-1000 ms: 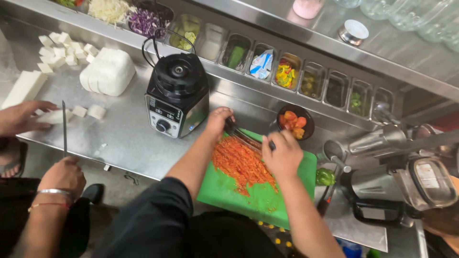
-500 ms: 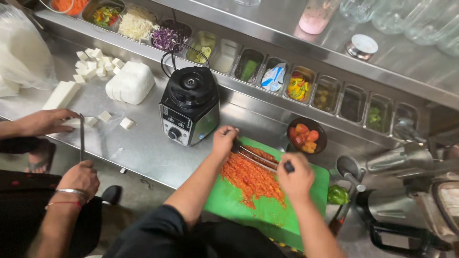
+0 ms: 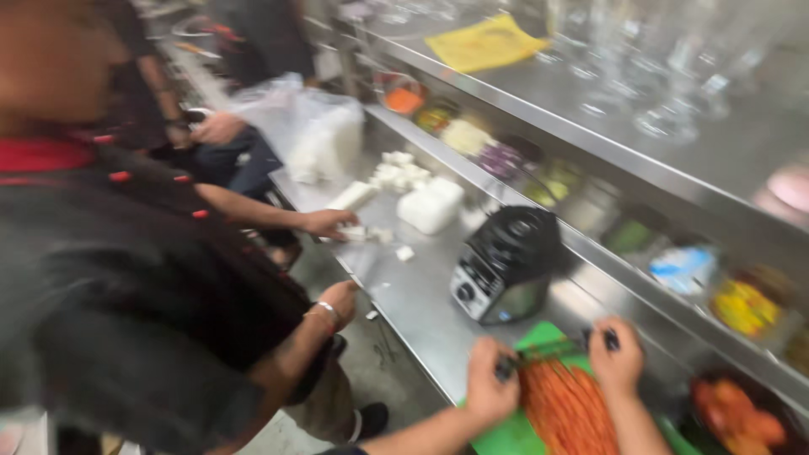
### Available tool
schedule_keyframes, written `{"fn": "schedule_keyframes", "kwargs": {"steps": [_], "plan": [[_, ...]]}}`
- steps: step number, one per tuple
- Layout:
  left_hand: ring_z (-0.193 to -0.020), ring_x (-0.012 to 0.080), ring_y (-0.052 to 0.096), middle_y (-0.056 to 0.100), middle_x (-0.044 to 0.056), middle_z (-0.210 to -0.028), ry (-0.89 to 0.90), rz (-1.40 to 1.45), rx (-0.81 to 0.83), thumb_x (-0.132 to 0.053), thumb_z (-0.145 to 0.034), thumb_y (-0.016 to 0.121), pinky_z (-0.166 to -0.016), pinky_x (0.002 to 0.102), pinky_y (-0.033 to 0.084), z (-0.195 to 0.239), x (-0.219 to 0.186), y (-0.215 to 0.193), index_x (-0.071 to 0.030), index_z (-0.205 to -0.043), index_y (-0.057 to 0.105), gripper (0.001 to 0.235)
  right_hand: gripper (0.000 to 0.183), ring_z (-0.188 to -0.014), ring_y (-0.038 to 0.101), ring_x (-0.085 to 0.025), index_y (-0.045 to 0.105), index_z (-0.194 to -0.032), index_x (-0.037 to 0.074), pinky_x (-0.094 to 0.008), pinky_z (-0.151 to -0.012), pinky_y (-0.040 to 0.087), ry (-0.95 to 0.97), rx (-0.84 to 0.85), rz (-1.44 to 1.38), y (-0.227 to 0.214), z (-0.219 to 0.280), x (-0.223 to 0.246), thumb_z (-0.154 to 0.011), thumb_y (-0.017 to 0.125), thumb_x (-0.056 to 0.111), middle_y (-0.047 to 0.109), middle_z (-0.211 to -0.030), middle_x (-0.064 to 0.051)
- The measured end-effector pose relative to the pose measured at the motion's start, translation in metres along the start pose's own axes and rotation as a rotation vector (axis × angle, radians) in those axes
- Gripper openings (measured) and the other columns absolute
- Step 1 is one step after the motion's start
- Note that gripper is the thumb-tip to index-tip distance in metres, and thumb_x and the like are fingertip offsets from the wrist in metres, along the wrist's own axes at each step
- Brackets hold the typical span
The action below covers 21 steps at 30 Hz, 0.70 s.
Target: The person uses a metal masher to crush chopped tomatoes on a green cutting board. They add more tomatoes from a small bowl and continue mashing the mixture into a pulp.
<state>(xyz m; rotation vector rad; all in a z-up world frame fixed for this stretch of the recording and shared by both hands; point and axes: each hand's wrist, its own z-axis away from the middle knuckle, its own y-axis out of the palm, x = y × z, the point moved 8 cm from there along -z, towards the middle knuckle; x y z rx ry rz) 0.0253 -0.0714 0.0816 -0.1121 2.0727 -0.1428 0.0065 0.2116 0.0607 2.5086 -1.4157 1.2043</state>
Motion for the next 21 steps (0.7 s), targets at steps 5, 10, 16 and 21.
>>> {"fn": "schedule_keyframes", "kwargs": {"steps": [5,10,16,21], "plan": [[-0.106,0.0418,0.054,0.052,0.021,-0.111,0.042,-0.010,0.107,0.006,-0.069,0.054,-0.096,0.045,0.047,0.072,-0.014,0.013,-0.005,-0.112,0.055,0.045,0.004,-0.091,0.070,-0.025,0.065,-0.093,0.005,-0.035,-0.090,0.054,-0.084,0.083,-0.071,-0.012,0.008,0.003,-0.090,0.068,0.004,0.071,-0.096,-0.012],[-0.109,0.0396,0.054,0.050,0.022,-0.117,-0.036,0.035,0.293,0.004,-0.080,0.061,-0.098,0.045,0.047,0.080,-0.014,0.024,-0.005,-0.128,0.047,0.051,0.010,-0.086,0.067,-0.028,0.066,-0.096,0.002,-0.037,-0.082,0.054,-0.151,0.129,-0.042,0.003,-0.019,0.005,-0.089,0.071,0.007,0.067,-0.094,-0.014],[-0.100,0.0317,0.057,0.050,0.016,-0.113,-0.158,0.158,0.511,0.004,-0.082,0.059,-0.092,0.041,0.049,0.100,-0.037,0.034,-0.006,-0.129,0.047,0.050,0.005,-0.083,0.067,-0.026,0.062,-0.084,0.002,-0.035,-0.078,0.053,-0.057,0.092,-0.029,-0.065,-0.002,0.041,-0.084,0.066,-0.001,0.066,-0.087,-0.012],[-0.103,0.0353,0.060,0.059,0.017,-0.111,0.107,0.136,0.444,0.010,-0.073,0.051,-0.098,0.044,0.048,0.043,-0.059,0.031,-0.003,-0.123,0.052,0.052,0.007,-0.084,0.066,-0.026,0.061,-0.085,0.001,-0.035,-0.081,0.053,-0.014,-0.258,-0.071,-0.108,-0.002,0.045,-0.087,0.065,-0.005,0.066,-0.090,-0.013]]}}
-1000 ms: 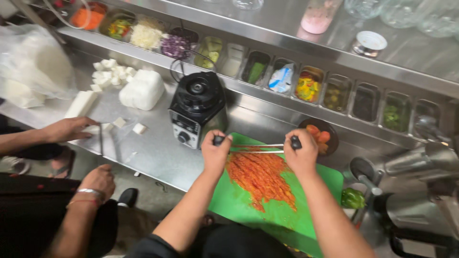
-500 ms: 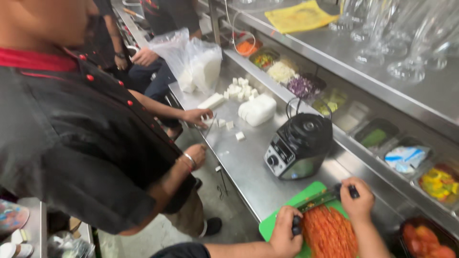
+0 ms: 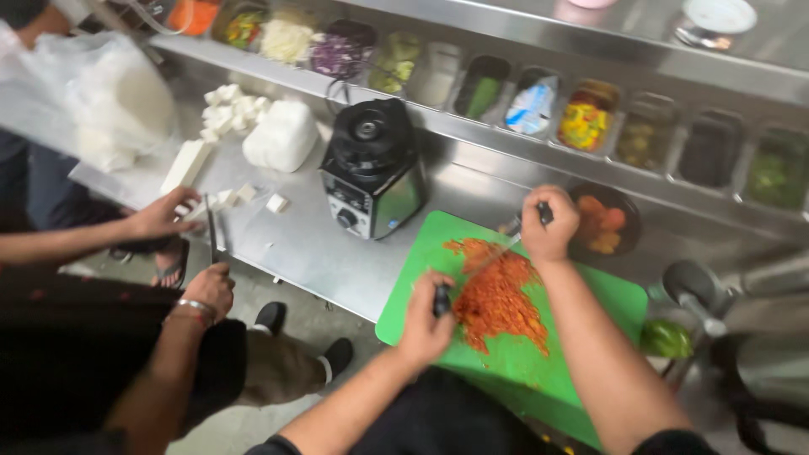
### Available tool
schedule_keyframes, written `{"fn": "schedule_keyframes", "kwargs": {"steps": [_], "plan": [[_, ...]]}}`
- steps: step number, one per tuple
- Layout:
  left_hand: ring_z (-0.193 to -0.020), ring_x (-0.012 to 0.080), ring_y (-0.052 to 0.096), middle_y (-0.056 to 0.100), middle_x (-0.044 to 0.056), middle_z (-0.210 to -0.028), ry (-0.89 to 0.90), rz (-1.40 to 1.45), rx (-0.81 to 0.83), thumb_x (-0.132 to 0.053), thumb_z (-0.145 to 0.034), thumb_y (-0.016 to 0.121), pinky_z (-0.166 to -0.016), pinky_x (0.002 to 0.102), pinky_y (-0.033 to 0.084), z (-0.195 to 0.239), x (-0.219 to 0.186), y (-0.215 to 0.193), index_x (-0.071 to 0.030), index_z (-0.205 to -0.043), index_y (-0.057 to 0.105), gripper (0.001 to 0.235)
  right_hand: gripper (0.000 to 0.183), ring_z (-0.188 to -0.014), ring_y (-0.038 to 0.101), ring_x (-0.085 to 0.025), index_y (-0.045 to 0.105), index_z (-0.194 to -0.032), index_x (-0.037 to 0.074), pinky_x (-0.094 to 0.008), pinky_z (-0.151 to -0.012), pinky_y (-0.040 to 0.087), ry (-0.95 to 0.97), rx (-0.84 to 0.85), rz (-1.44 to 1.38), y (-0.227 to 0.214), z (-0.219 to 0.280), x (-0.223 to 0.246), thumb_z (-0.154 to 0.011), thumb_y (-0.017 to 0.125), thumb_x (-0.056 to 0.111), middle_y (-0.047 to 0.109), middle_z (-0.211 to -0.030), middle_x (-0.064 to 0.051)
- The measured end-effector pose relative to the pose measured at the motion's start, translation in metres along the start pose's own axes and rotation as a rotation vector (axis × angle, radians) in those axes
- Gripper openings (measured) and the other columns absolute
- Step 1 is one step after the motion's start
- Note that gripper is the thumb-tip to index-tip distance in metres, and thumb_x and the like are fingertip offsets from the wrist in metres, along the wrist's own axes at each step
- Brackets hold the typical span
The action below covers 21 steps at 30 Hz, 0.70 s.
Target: The person uses a metal masher to crush chopped tomatoes on a green cutting board. They add more tomatoes from a small bowl and continue mashing the mixture into a pulp.
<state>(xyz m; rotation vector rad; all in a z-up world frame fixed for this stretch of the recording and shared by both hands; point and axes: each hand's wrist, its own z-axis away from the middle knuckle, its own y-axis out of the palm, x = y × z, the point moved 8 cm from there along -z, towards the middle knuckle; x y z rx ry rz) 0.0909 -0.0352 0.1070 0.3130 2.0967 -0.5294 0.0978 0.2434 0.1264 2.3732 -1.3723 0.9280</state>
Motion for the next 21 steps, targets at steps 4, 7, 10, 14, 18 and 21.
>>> {"fn": "schedule_keyframes", "kwargs": {"steps": [4,7,10,14,18,21], "plan": [[-0.099,0.0385,0.061,0.063,0.017,-0.100,0.073,-0.126,-0.069,0.011,-0.065,0.051,-0.092,0.042,0.050,-0.059,0.043,-0.006,-0.005,-0.103,0.058,0.042,0.009,-0.089,0.065,-0.028,0.060,-0.087,0.001,-0.037,-0.083,0.054,-0.009,-0.122,0.161,-0.008,0.010,-0.016,-0.083,0.064,-0.006,0.064,-0.093,-0.013],[-0.094,0.0370,0.063,0.064,0.014,-0.096,0.033,-0.102,-0.044,0.010,-0.063,0.052,-0.086,0.042,0.051,-0.091,0.076,-0.005,-0.006,-0.096,0.060,0.038,0.011,-0.089,0.065,-0.030,0.061,-0.085,0.002,-0.038,-0.082,0.054,0.012,-0.137,0.306,-0.007,0.029,-0.017,-0.081,0.067,-0.006,0.064,-0.093,-0.014],[-0.089,0.0350,0.063,0.065,0.012,-0.090,0.073,-0.073,0.032,0.010,-0.064,0.056,-0.081,0.040,0.051,-0.094,0.079,0.012,-0.007,-0.089,0.062,0.030,0.011,-0.088,0.066,-0.030,0.062,-0.086,0.003,-0.039,-0.082,0.054,0.060,-0.096,0.380,-0.041,0.065,-0.013,-0.080,0.067,-0.006,0.064,-0.093,-0.013],[-0.082,0.0331,0.061,0.063,0.011,-0.083,0.124,0.027,0.174,0.008,-0.061,0.063,-0.075,0.039,0.048,-0.080,0.073,0.038,-0.006,-0.083,0.062,0.026,0.013,-0.088,0.065,-0.031,0.065,-0.086,0.004,-0.040,-0.082,0.052,0.117,-0.084,0.520,-0.084,0.100,0.012,-0.077,0.068,-0.005,0.065,-0.094,-0.013],[-0.076,0.0224,0.063,0.065,0.006,-0.081,-0.051,0.144,0.263,0.005,-0.066,0.062,-0.068,0.033,0.049,-0.081,0.107,0.059,-0.008,-0.082,0.066,0.021,0.011,-0.083,0.065,-0.029,0.065,-0.082,0.005,-0.039,-0.076,0.053,0.261,-0.082,0.606,-0.094,0.096,0.051,-0.075,0.069,-0.002,0.065,-0.090,-0.013],[-0.067,0.0117,0.060,0.066,0.001,-0.075,-0.255,0.250,0.259,0.001,-0.072,0.066,-0.062,0.029,0.049,-0.090,0.158,0.067,-0.007,-0.080,0.070,0.012,0.011,-0.081,0.065,-0.030,0.065,-0.081,0.006,-0.039,-0.074,0.052,0.238,0.073,0.621,-0.075,0.074,0.079,-0.077,0.075,0.005,0.066,-0.086,-0.011]]}}
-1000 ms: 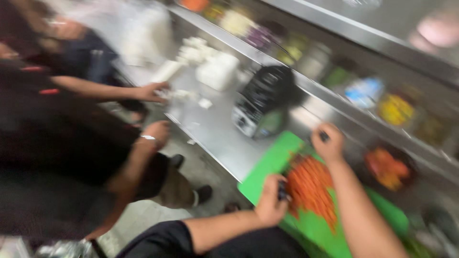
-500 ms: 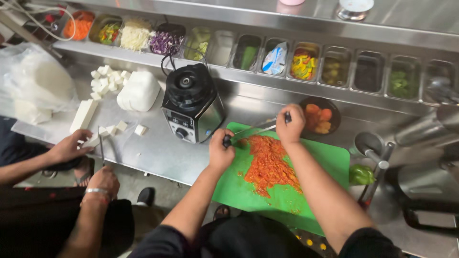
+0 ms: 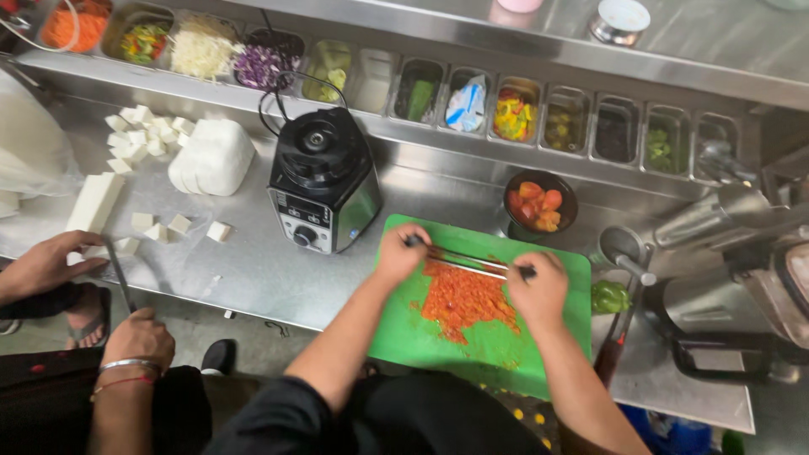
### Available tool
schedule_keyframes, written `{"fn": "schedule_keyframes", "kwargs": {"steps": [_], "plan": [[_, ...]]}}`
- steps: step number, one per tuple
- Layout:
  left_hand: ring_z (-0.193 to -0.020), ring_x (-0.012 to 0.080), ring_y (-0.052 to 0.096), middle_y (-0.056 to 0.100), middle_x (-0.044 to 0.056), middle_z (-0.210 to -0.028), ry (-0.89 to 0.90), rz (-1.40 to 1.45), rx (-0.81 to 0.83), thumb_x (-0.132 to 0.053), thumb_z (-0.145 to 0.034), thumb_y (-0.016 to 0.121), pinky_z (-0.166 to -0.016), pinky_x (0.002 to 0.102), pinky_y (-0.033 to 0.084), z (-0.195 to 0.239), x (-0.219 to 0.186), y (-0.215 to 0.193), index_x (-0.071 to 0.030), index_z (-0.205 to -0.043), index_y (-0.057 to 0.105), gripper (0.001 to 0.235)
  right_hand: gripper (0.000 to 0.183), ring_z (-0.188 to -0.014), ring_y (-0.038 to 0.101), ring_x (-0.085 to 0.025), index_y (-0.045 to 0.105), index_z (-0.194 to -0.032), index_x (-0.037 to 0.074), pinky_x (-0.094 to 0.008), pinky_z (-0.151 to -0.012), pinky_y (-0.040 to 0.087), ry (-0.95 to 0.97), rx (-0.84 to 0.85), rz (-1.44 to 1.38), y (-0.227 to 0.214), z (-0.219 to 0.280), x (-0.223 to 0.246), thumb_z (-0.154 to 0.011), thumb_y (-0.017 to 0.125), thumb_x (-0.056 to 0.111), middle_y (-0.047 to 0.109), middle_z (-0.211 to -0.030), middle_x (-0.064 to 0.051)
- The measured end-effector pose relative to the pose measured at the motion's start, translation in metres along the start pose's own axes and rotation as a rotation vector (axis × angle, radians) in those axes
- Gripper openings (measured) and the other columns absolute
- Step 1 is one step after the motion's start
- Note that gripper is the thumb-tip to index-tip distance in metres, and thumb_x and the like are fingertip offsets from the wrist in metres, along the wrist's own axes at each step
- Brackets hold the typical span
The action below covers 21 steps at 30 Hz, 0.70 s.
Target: The person uses a metal masher to crush chopped tomatoes on a green cutting board. They add more tomatoes from a small bowl and continue mashing the mixture into a pulp.
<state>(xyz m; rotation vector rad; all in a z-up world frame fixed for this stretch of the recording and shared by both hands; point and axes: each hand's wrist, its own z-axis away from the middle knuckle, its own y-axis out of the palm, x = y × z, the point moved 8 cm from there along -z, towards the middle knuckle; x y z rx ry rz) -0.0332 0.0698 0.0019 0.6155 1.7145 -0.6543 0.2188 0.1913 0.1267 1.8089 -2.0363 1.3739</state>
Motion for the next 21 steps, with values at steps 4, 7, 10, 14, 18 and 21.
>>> {"fn": "schedule_keyframes", "kwargs": {"steps": [4,7,10,14,18,21], "plan": [[-0.064,0.0070,0.055,0.063,-0.003,-0.071,-0.090,0.155,-0.175,-0.001,-0.073,0.071,-0.060,0.025,0.046,-0.023,0.028,-0.019,-0.006,-0.080,0.069,0.009,0.015,-0.075,0.062,-0.033,0.067,-0.076,0.008,-0.042,-0.068,0.049,-0.082,0.183,0.173,0.010,-0.001,0.037,-0.080,0.080,0.014,0.068,-0.077,-0.010],[-0.065,0.0081,0.057,0.066,-0.001,-0.073,-0.078,0.205,-0.171,-0.003,-0.076,0.070,-0.061,0.027,0.047,-0.022,-0.003,-0.011,-0.007,-0.081,0.070,0.006,0.023,-0.072,0.059,-0.034,0.063,-0.074,0.006,-0.042,-0.067,0.047,-0.098,0.086,0.210,0.002,0.026,0.044,-0.089,0.078,0.015,0.065,-0.075,-0.010],[-0.076,0.0213,0.068,0.072,0.007,-0.082,0.363,-0.051,-0.040,-0.012,-0.080,0.074,-0.072,0.034,0.054,0.003,-0.092,0.029,-0.008,-0.079,0.070,0.006,0.015,-0.078,0.059,-0.032,0.062,-0.081,0.003,-0.041,-0.076,0.048,-0.127,-0.122,0.033,-0.027,0.071,0.034,-0.094,0.067,0.009,0.062,-0.082,-0.012],[-0.071,0.0325,0.066,0.067,0.014,-0.075,0.439,-0.285,-0.002,-0.019,-0.078,0.083,-0.067,0.040,0.052,0.051,-0.120,0.060,-0.005,-0.070,0.066,0.024,0.012,-0.083,0.063,-0.030,0.065,-0.090,0.004,-0.038,-0.076,0.050,0.028,-0.209,-0.028,-0.051,0.103,0.012,-0.101,0.063,0.008,0.065,-0.091,-0.013],[-0.062,0.0132,0.061,0.072,0.006,-0.071,-0.084,0.195,-0.010,-0.014,-0.085,0.073,-0.056,0.033,0.050,-0.003,-0.020,0.016,-0.007,-0.081,0.073,0.008,0.017,-0.074,0.063,-0.032,0.066,-0.080,0.007,-0.041,-0.067,0.050,-0.076,0.076,0.106,-0.021,0.030,0.041,-0.088,0.076,0.018,0.065,-0.078,-0.011],[-0.067,0.0134,0.063,0.070,0.008,-0.072,-0.070,0.534,-0.096,-0.008,-0.094,0.071,-0.067,0.029,0.052,-0.026,0.035,-0.022,-0.005,-0.082,0.063,0.014,0.027,-0.072,0.064,-0.033,0.062,-0.068,0.010,-0.042,-0.064,0.051,-0.148,0.199,0.285,0.015,0.005,0.076,-0.084,0.079,0.024,0.066,-0.072,-0.007]]}}
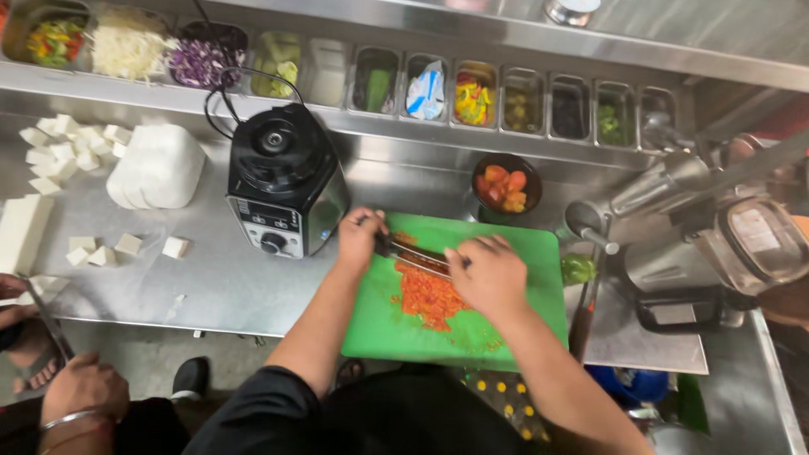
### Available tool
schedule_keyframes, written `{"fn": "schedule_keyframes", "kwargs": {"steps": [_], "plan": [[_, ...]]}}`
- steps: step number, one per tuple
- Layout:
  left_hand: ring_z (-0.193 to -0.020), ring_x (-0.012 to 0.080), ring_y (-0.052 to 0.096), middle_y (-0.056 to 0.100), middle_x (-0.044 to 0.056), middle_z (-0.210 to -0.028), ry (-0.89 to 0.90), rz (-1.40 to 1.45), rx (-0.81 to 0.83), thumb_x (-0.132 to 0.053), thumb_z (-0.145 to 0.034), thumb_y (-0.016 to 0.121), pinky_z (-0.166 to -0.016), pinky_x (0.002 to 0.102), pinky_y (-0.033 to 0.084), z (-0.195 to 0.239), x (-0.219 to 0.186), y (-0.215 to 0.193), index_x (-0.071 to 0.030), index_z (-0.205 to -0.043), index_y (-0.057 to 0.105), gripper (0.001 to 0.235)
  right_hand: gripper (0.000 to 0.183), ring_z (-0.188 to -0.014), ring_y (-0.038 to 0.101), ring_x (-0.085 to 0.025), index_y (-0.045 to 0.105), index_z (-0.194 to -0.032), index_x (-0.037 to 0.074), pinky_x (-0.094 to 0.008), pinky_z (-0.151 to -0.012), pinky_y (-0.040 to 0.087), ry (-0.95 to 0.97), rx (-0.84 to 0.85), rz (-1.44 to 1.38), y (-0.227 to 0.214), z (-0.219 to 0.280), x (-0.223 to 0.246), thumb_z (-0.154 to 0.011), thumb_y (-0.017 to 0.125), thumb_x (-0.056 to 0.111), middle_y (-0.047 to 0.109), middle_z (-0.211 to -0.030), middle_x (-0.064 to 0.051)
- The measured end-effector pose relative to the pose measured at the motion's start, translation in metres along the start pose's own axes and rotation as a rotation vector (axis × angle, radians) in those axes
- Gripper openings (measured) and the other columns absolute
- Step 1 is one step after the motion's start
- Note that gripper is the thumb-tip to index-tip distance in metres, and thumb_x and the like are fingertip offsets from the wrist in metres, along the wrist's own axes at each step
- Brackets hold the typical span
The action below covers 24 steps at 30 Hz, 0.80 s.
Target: The person uses a metal masher to crush chopped tomatoes on a green cutting board. They add more tomatoes from a small bowl and continue mashing the mixture into a pulp.
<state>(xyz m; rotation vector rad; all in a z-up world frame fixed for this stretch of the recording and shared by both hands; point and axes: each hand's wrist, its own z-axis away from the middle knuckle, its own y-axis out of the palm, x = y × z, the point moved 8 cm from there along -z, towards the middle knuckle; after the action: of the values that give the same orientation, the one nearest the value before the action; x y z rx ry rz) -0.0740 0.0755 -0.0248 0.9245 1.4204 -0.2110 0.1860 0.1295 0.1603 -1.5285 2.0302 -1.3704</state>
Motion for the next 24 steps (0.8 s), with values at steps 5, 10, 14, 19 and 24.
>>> {"fn": "schedule_keyframes", "kwargs": {"steps": [5,10,14,19,24], "plan": [[-0.068,0.0183,0.069,0.070,0.005,-0.074,-0.231,-0.199,0.031,-0.010,-0.083,0.067,-0.058,0.038,0.048,0.026,-0.017,0.036,-0.009,-0.080,0.067,0.004,0.014,-0.072,0.060,-0.033,0.065,-0.079,0.007,-0.042,-0.068,0.048,0.016,-0.199,-0.153,-0.017,0.048,0.000,-0.088,0.075,0.011,0.065,-0.078,-0.011],[-0.079,0.0306,0.068,0.068,0.011,-0.081,0.614,-0.627,0.191,-0.008,-0.076,0.076,-0.075,0.039,0.054,0.111,-0.108,0.120,-0.008,-0.077,0.067,0.009,0.013,-0.081,0.061,-0.031,0.058,-0.085,0.004,-0.037,-0.078,0.049,0.045,-0.334,-0.308,-0.034,0.116,-0.024,-0.096,0.066,0.004,0.067,-0.088,-0.013],[-0.071,0.0160,0.067,0.074,0.004,-0.079,-0.026,-0.383,0.120,-0.005,-0.080,0.072,-0.066,0.032,0.054,0.046,-0.048,0.044,-0.008,-0.076,0.071,0.004,0.015,-0.074,0.060,-0.032,0.062,-0.079,0.008,-0.042,-0.070,0.048,-0.020,-0.094,-0.138,-0.023,0.057,0.013,-0.084,0.075,0.007,0.065,-0.078,-0.010],[-0.070,0.0154,0.066,0.067,0.006,-0.075,-0.138,0.174,0.050,-0.004,-0.089,0.067,-0.066,0.031,0.053,0.012,-0.014,-0.011,-0.008,-0.083,0.062,0.009,0.020,-0.073,0.060,-0.035,0.061,-0.077,0.009,-0.043,-0.065,0.048,-0.138,0.018,-0.056,-0.013,0.037,0.068,-0.084,0.078,0.015,0.066,-0.079,-0.010],[-0.078,0.0211,0.069,0.068,0.010,-0.086,0.411,-0.482,0.226,-0.005,-0.076,0.073,-0.068,0.035,0.056,0.075,-0.088,0.088,-0.006,-0.085,0.062,0.015,0.010,-0.080,0.065,-0.028,0.058,-0.084,0.005,-0.041,-0.076,0.047,-0.130,-0.216,-0.279,-0.032,0.107,0.033,-0.085,0.067,0.001,0.068,-0.089,-0.010]]}}
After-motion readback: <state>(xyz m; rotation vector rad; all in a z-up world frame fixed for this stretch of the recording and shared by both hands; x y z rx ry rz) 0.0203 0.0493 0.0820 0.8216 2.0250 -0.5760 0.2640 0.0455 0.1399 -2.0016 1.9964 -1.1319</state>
